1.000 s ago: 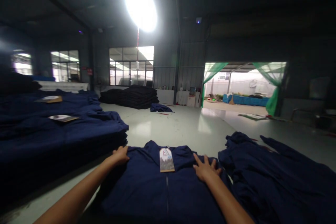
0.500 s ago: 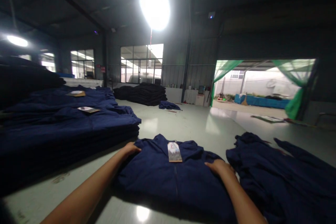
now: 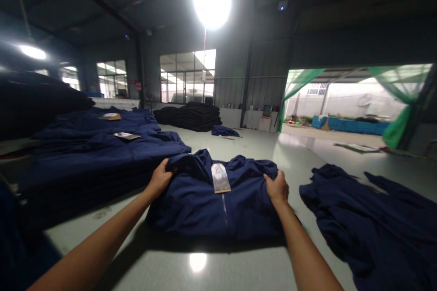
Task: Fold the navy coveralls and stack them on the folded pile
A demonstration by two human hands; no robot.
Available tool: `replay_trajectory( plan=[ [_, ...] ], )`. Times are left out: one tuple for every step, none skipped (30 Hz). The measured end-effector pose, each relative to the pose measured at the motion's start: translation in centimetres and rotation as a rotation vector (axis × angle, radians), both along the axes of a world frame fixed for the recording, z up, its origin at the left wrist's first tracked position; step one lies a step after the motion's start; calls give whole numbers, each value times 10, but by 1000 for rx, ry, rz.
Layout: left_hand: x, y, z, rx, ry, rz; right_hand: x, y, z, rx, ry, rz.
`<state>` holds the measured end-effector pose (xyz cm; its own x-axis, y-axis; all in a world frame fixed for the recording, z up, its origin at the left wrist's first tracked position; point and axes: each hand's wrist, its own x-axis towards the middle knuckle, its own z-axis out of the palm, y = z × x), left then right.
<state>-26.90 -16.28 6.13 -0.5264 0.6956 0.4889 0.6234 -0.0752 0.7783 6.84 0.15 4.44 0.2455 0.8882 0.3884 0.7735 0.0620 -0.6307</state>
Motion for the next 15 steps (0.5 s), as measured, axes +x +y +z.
replay_trajectory(
  plan=[
    [-3,-4,6,32,1,15,-5,1,6,28,34,4],
    [-6,-8,13,66,-3,32,-11,3,13,62,64,14],
    [-11,-12,21,103,-13,47,-17,6,20,97,93,27],
    [-17,-17,28,146,-29,54,-25,10,28,133,122,43],
    [-24,-21,36,192,-52,53,-34,14,35,169,152,64],
    [-32,-25,45,240,-77,46,-44,19,43,204,182,90],
    [-41,-30,54,289,-103,39,-56,24,52,237,212,119],
    [-52,-35,64,334,-125,41,-70,29,60,264,239,148],
    [-64,-41,74,372,-138,55,-86,34,68,286,263,178],
    [-76,-46,84,404,-144,85,-103,38,76,306,285,207],
    [-89,-52,94,430,-143,128,-122,41,84,325,305,236],
    [-102,-59,104,451,-134,175,-141,43,92,340,322,266],
    [-115,-65,114,467,-123,220,-162,45,98,350,334,298],
    [-129,-71,123,482,-112,259,-183,46,105,354,341,330],
    [-143,-78,131,492,-104,296,-205,46,111,350,342,358]
  ],
)
